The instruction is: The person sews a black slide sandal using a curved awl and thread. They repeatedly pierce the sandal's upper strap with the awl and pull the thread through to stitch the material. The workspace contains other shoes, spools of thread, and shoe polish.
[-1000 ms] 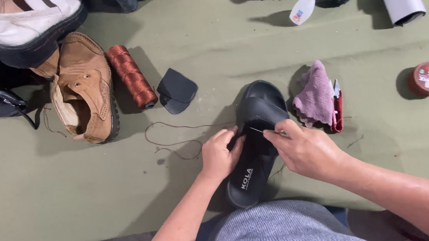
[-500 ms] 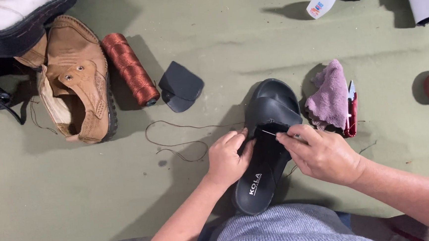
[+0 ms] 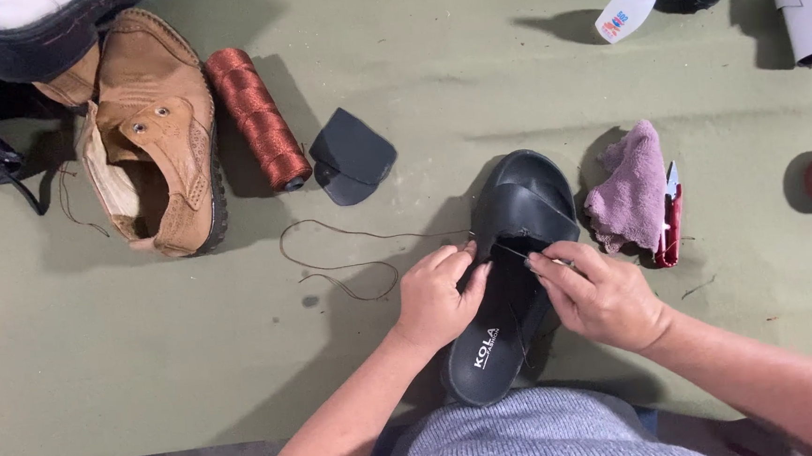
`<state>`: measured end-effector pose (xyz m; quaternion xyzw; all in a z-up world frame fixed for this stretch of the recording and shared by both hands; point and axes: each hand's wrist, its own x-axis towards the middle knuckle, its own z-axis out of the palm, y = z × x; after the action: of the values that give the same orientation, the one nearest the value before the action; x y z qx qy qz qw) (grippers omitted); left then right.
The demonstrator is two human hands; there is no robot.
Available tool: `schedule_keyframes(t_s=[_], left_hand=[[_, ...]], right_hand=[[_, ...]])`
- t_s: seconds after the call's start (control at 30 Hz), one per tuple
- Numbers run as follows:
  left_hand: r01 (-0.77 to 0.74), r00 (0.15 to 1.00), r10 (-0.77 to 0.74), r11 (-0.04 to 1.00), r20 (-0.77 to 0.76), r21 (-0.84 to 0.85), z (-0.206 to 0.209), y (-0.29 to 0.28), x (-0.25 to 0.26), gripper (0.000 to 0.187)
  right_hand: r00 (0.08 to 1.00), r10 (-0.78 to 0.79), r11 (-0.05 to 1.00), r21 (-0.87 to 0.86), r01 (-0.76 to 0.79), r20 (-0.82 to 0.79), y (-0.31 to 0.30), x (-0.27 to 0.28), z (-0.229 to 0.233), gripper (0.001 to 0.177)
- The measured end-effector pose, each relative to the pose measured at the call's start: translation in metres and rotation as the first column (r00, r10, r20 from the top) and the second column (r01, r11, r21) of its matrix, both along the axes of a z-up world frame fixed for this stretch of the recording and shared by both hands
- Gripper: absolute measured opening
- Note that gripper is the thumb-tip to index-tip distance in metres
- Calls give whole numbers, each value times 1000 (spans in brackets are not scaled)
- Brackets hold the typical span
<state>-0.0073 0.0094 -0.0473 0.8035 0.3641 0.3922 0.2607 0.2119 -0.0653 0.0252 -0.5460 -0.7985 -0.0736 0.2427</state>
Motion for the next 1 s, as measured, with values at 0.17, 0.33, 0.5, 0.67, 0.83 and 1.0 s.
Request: schedule_keyframes(t_s=[0.17, 0.33, 0.5, 0.67, 0.83, 1.0], left_hand=[[-61, 997, 61, 998, 39, -2, 3, -4, 2, 20], [-125, 981, 129, 991, 141, -37, 6, -6, 7, 22], [-138, 979, 140, 990, 148, -23, -2, -9, 7, 20], [-130, 981, 130, 991, 144, -4, 0, -9, 7, 21], [-127, 984, 123, 992, 129, 22, -3, -8, 7, 23], [-117, 987, 112, 992, 111, 40, 1, -8, 6, 24]], right_hand=[[996, -44, 999, 7, 45, -81, -7, 6, -25, 23], [987, -27, 999, 37, 33, -158, -3, 6, -28, 20], [979, -57, 998, 18, 61, -195, -10, 9, -42, 21], [984, -70, 996, 34, 77, -163, -11, 6, -44, 22], [981, -73, 997, 18, 78, -180, -10, 8, -48, 23], [978, -90, 996, -14, 89, -187, -11, 12, -49, 22]])
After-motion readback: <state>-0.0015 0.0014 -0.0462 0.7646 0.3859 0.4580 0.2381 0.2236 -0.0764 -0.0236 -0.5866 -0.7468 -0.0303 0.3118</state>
